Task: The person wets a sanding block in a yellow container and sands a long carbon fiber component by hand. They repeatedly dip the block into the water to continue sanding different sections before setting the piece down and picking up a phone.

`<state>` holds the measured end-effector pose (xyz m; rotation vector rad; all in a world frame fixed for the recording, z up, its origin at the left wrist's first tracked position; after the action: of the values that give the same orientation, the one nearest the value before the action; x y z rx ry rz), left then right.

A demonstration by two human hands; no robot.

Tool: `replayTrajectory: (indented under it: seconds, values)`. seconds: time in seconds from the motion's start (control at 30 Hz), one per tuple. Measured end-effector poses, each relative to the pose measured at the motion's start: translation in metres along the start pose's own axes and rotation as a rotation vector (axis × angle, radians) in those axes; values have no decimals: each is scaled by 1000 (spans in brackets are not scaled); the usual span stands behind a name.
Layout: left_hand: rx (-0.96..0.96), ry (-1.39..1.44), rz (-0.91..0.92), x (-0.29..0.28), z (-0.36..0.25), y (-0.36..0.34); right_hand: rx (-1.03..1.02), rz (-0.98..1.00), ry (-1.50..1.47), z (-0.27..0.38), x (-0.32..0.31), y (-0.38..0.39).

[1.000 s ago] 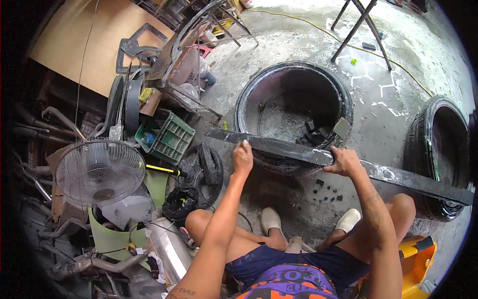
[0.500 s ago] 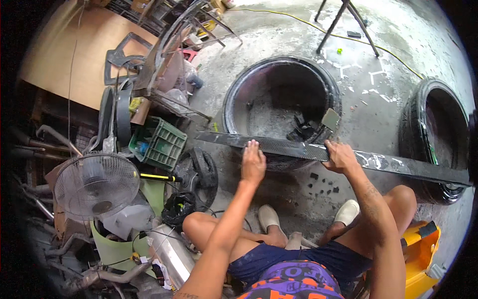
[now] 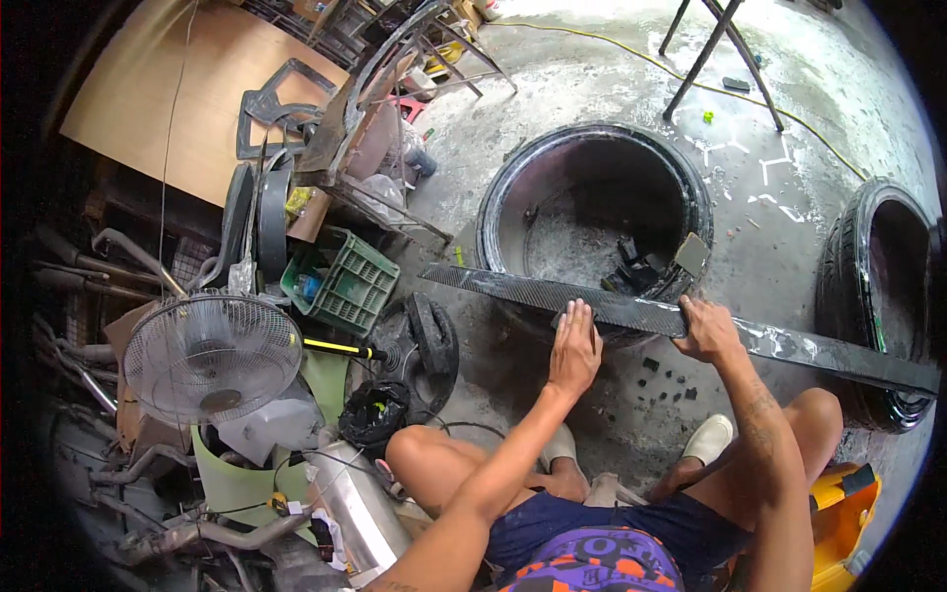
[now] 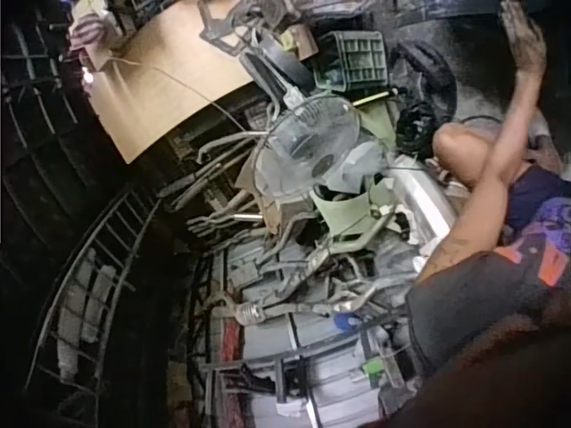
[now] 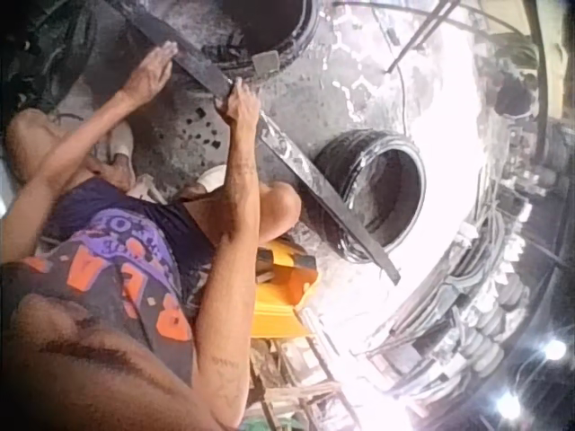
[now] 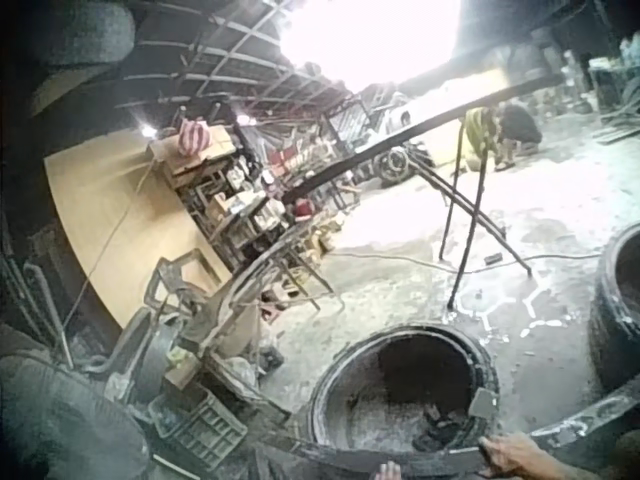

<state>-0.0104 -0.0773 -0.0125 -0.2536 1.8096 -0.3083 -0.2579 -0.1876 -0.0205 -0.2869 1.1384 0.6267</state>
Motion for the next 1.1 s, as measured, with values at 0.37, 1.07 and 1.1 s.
replayTrajectory:
  seconds: [0.37,1.07,1.1]
  values:
    - [-25,-37,-5,-15,57,4,23,44,45,2,-3,-4]
    - [-29,126,-18,-30,89,1,3,-11,46,-1,-2,-1]
    - [-287,163,145,-38,97,-15,-9,-50,56,-12,0,3]
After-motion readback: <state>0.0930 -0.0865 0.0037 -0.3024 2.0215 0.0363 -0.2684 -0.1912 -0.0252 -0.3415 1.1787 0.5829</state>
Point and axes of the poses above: each hand's wrist, its own y-axis away from the middle knuckle, its own x-axis out of the palm, z = x × y, the point moved 2 cm from there along -y, towards the middle knuckle, and after that the axes turned 2 degrees about z, right-handed, at the moved point
